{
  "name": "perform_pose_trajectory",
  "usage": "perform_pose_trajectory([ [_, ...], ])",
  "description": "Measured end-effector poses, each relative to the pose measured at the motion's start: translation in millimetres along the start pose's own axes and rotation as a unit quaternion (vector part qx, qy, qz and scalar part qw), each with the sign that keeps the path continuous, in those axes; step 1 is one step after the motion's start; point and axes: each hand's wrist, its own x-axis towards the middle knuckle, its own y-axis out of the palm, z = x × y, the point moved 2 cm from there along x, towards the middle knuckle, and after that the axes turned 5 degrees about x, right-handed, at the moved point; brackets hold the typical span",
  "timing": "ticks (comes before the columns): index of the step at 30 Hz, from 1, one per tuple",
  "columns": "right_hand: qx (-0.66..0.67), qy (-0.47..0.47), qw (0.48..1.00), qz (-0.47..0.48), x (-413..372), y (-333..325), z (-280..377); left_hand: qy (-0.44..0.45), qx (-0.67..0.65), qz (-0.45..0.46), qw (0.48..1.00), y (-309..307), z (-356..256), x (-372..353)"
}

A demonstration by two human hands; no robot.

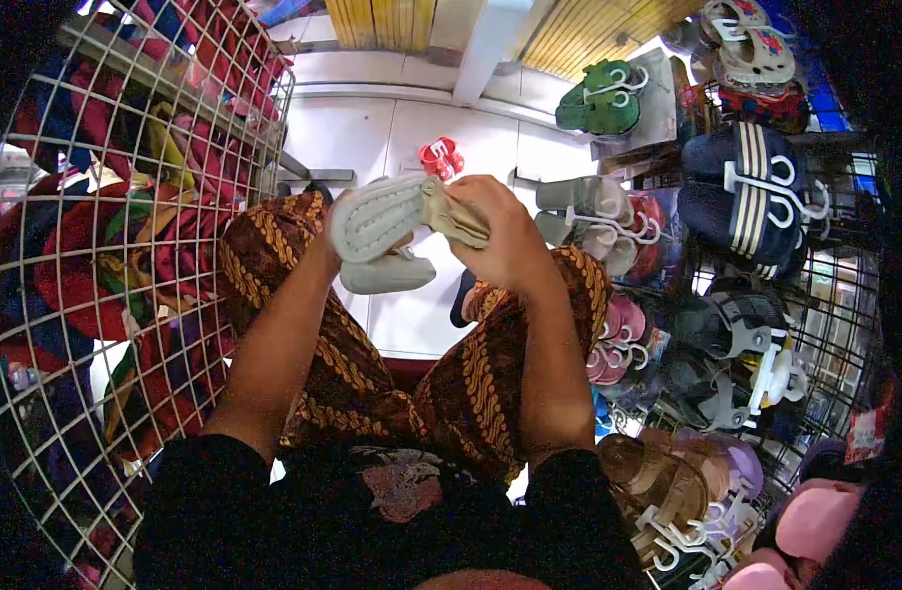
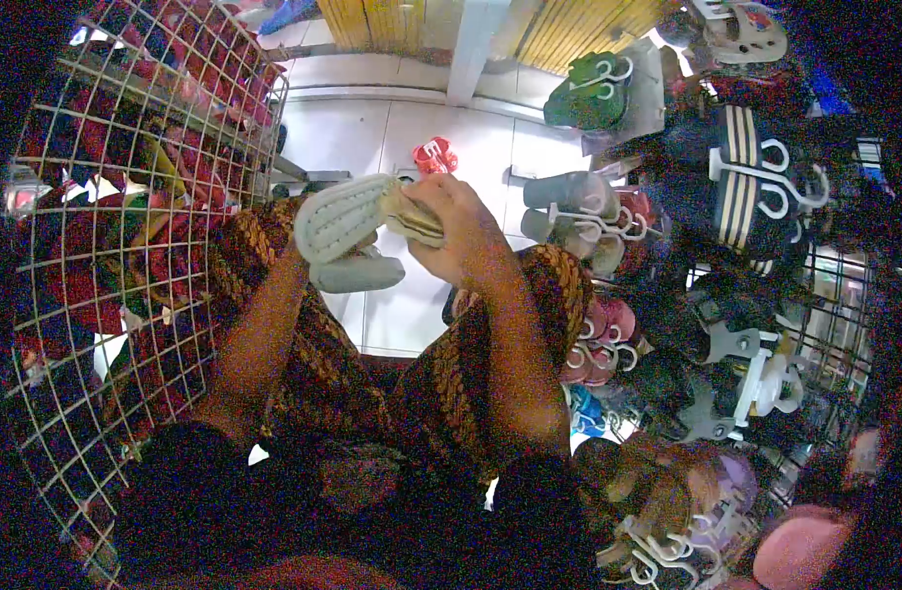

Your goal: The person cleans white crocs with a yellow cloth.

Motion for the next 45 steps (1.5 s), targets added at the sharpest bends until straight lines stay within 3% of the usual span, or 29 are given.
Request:
perform_pose_trajectory([
  [1, 0.024, 0.012, 1.000, 0.007, -0.3, 2.3, 2.5, 0.064, 0.233, 0.076, 0.967, 23.4, -7.9, -2.6],
  [2, 0.045, 0.021, 0.999, 0.012, 1.2, 3.5, 2.9, 0.158, 0.437, 0.118, 0.877, 47.8, -16.0, -5.8],
  [3, 0.039, 0.015, 0.999, 0.001, 1.0, 7.5, 2.1, 0.085, 0.213, 0.144, 0.963, 51.5, -14.0, -4.6],
  [4, 0.048, 0.023, 0.999, 0.002, 0.5, 8.0, 2.2, 0.007, -0.026, 0.158, 0.987, 52.0, -10.6, -4.9],
  [5, 0.056, 0.030, 0.998, 0.003, 2.1, 6.4, 4.0, 0.021, 0.035, 0.069, 0.997, 19.5, -6.2, -5.3],
  [8, 0.006, 0.008, 1.000, -0.012, 5.8, 12.3, 4.1, -0.007, 0.173, -0.196, 0.965, 20.2, -2.9, -2.4],
  [11, -0.053, -0.020, 0.998, -0.023, 8.5, 18.5, 3.6, -0.003, 0.019, -0.140, 0.990, 7.6, 6.6, 0.2],
  [14, -0.065, -0.007, 0.998, -0.006, 11.7, 17.1, 4.8, 0.022, 0.038, 0.020, 0.999, -5.4, 1.6, -1.1],
  [16, -0.057, 0.008, 0.998, 0.004, 12.0, 16.8, 2.3, 0.094, 0.186, -0.039, 0.977, 2.0, -3.2, -2.2],
  [18, -0.044, 0.017, 0.999, 0.006, 9.1, 21.1, -5.8, 0.153, 0.194, -0.100, 0.964, 12.2, -5.9, -3.1],
  [19, -0.015, 0.006, 1.000, 0.015, 6.8, 28.2, -8.3, 0.175, 0.128, -0.130, 0.968, 25.7, -4.1, -0.9],
  [22, 0.063, -0.006, 0.997, 0.050, 2.7, 42.1, -8.9, 0.183, 0.270, -0.162, 0.931, 13.2, -23.7, 11.9],
  [25, 0.156, 0.027, 0.983, 0.090, 6.9, 32.4, -3.4, 0.226, 0.495, -0.069, 0.836, 11.9, -25.3, 9.7],
  [26, 0.157, 0.044, 0.984, 0.076, 6.4, 29.1, -5.9, 0.229, 0.499, -0.060, 0.834, 16.0, -21.0, 9.1],
  [28, 0.158, 0.078, 0.983, 0.048, 5.9, 23.7, -9.7, 0.262, 0.566, -0.021, 0.781, 19.9, -20.4, 8.8],
  [29, 0.142, 0.058, 0.987, 0.042, 6.8, 20.9, -7.8, 0.290, 0.624, 0.009, 0.726, 16.3, -23.5, 13.1],
  [31, 0.078, 0.006, 0.997, 0.001, 7.6, 21.7, 2.9, 0.243, 0.524, 0.017, 0.816, 15.0, -20.2, 16.6],
  [32, 0.045, -0.020, 0.999, -0.019, 8.3, 24.1, 7.9, 0.158, 0.345, -0.008, 0.925, 12.6, -10.6, 15.6],
  [33, 0.015, -0.029, 0.999, -0.031, 8.8, 27.3, 11.2, 0.063, 0.148, -0.034, 0.986, 13.9, -0.5, 14.4],
  [36, -0.070, -0.060, 0.994, -0.058, 10.3, 35.0, 20.3, 0.031, 0.219, -0.153, 0.963, 54.5, -6.7, 13.6],
  [40, -0.166, -0.106, 0.979, -0.049, 7.6, 40.1, 33.3, 0.085, 0.267, -0.212, 0.936, 73.9, -11.8, 16.3],
  [44, -0.151, -0.049, 0.987, 0.014, 5.1, 47.4, 13.8, 0.139, 0.071, -0.240, 0.958, 58.9, -18.9, 13.6],
  [45, -0.172, -0.009, 0.985, 0.016, 4.0, 44.2, 2.4, 0.163, 0.032, -0.182, 0.969, 51.6, -24.8, 11.8],
])
